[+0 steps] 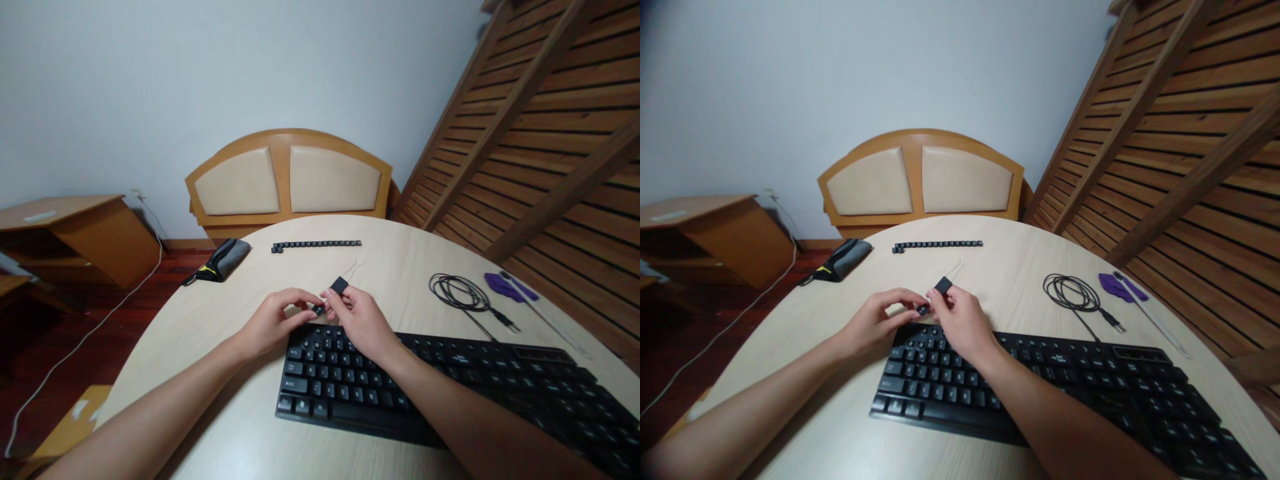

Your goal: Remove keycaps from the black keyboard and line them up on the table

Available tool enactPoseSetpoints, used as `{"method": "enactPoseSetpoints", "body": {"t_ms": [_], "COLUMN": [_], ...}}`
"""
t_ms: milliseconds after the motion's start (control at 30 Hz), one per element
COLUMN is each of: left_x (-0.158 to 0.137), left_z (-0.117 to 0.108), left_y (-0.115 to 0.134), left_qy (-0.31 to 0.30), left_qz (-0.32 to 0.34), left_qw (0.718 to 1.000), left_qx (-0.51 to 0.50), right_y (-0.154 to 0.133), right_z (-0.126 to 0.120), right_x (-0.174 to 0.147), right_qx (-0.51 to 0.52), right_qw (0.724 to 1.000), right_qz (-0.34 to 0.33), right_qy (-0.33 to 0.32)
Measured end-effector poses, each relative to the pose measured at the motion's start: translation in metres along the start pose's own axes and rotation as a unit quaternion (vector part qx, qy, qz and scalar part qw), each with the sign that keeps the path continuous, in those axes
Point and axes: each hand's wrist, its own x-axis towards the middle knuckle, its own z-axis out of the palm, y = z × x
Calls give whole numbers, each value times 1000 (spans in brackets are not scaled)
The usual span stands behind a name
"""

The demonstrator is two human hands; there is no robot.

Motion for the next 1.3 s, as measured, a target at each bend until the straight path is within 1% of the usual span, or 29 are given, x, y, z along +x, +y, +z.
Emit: {"method": "enactPoseSetpoints", "body": {"t_ms": [233,400,500,767,1000,1167,1300], "left_x": [0,1,1,-1,-3,-4,-3], "left_z": [0,-1,-2,-4,-2,-1,-4], "left_y": [-2,-2,-1,2,-1,0,-4], "left_qy": [10,-7,-15,-25,-35,-9,24], "left_qz": [10,52,69,84,130,144,136], "left_qw": [1000,999,997,993,985,983,980], "left_qx": [13,3,23,84,112,113,145], "right_y": [1,1,0,0,3,3,1], "right_z": [0,1,1,0,2,2,1], "right_x": [0,0,-1,-1,1,2,2], "right_qx": [-1,-2,-3,-8,19,11,5], "right_qw": [1000,1000,1000,1000,1000,1000,1000], "right_qz": [13,2,4,-11,-11,-2,-1], "right_qy": [-7,-3,-3,-5,-21,-7,-7]}}
